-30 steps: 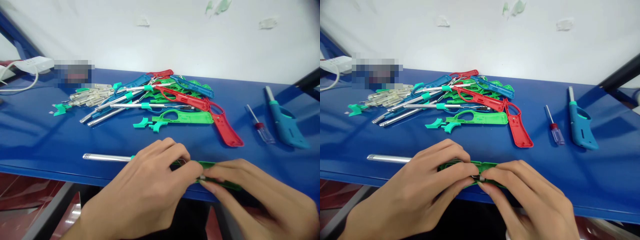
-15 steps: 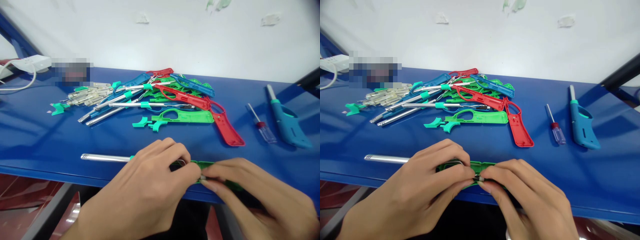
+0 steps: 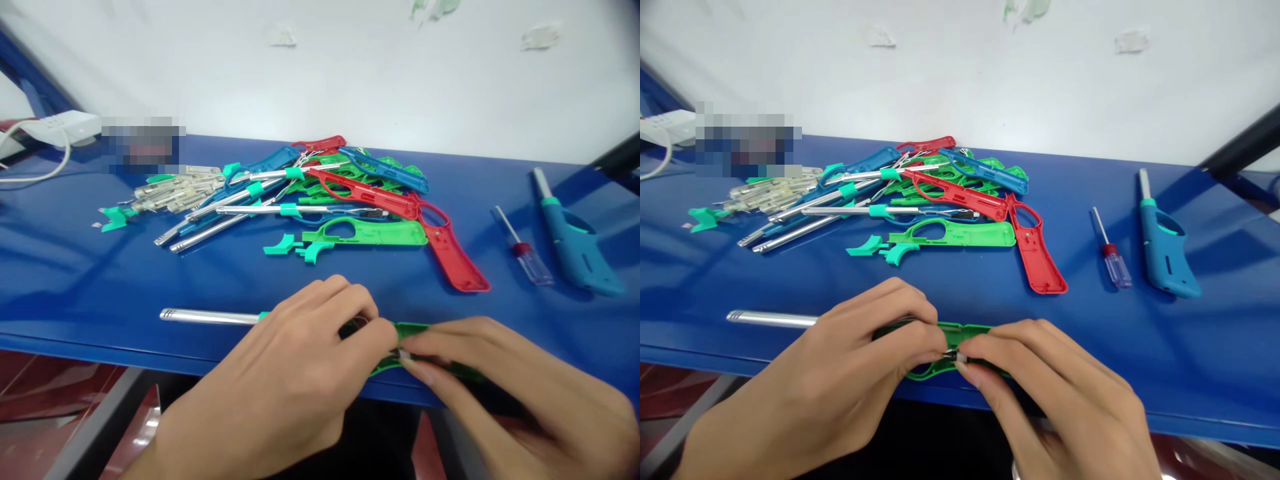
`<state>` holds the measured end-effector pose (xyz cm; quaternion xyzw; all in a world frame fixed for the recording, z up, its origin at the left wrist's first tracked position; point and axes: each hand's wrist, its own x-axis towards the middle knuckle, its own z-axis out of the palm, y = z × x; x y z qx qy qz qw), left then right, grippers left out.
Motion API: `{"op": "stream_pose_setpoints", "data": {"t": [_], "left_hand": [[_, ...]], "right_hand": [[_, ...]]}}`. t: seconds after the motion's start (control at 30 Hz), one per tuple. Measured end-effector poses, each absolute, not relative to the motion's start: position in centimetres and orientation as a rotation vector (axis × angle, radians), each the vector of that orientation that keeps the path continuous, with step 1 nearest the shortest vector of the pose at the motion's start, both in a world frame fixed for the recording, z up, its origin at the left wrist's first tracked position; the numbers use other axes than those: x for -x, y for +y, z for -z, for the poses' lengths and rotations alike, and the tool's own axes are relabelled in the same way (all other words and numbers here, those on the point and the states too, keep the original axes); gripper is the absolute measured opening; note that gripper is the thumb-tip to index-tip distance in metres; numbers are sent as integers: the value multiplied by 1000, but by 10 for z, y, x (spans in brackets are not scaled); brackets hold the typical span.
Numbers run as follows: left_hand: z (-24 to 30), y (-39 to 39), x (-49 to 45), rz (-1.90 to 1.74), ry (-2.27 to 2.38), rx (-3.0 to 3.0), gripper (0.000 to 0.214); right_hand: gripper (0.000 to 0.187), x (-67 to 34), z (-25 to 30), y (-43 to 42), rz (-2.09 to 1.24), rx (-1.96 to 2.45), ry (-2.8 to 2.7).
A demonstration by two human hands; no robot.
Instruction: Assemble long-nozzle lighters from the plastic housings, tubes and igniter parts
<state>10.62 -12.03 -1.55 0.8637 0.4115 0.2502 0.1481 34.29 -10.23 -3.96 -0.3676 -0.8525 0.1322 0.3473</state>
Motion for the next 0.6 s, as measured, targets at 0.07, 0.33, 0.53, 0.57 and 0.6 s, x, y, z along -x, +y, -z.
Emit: {"op": "stream_pose_setpoints", "data": {"t": [0.07, 0.33, 0.53, 0.57, 0.6], "left_hand": [[16, -120, -107, -722, 1181, -2496, 35], [13, -121, -108, -710, 1217, -2475, 37], [13, -119, -106, -670, 1216, -2498, 43], [13, -119, -106, -665, 1218, -2504, 44], [14, -119, -106, -659, 1219, -2511, 45]], "right_hand": [[14, -343, 41, -102, -346, 957, -2212], [16, -342, 41, -101, -319, 947, -2234], [16, -343, 41, -101, -304, 932, -2227], [16, -343, 40, -100, -306, 929, -2226], [17, -343, 40, -100, -311, 934, -2227]]}}
